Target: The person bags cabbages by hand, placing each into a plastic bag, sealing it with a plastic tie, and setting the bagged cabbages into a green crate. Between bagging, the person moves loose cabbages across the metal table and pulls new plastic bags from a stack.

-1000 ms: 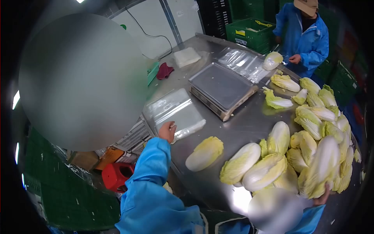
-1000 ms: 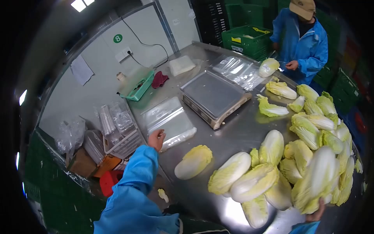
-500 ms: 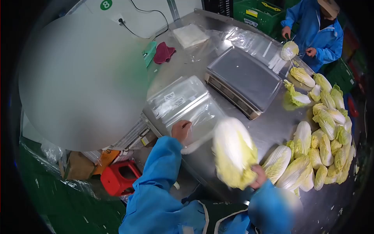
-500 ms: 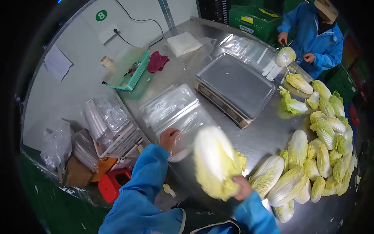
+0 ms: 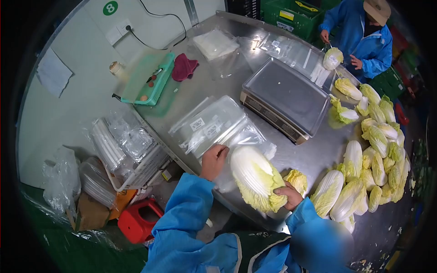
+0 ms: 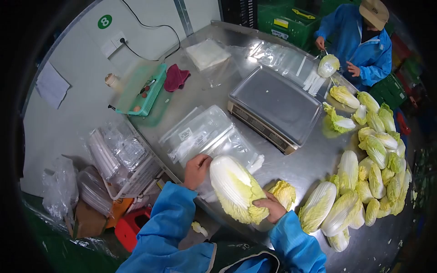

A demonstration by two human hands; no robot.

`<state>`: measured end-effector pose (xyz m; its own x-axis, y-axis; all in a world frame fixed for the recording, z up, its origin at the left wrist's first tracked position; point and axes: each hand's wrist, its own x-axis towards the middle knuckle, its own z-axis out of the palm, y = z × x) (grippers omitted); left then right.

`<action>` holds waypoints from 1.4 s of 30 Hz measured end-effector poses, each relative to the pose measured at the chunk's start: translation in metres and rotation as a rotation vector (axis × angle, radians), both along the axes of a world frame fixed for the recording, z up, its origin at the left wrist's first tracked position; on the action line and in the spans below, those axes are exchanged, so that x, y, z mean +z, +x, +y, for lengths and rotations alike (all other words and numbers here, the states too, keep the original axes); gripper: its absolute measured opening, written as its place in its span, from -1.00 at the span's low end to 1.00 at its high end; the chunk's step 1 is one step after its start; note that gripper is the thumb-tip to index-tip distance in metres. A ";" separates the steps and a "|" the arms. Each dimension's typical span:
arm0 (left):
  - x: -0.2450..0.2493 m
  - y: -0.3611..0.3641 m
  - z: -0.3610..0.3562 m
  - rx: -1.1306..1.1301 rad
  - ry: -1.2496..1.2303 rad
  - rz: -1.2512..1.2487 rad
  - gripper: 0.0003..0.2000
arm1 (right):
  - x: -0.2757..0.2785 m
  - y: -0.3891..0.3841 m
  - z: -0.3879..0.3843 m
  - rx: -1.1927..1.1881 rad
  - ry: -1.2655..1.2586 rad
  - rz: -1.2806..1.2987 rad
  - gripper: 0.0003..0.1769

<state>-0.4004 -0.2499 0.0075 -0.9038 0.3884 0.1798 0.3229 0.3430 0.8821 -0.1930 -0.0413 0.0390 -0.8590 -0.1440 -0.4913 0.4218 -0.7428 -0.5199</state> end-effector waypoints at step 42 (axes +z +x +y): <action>0.113 0.476 0.319 -1.702 0.373 -0.062 -0.85 | 0.051 0.412 0.017 -1.407 0.898 -0.420 -0.49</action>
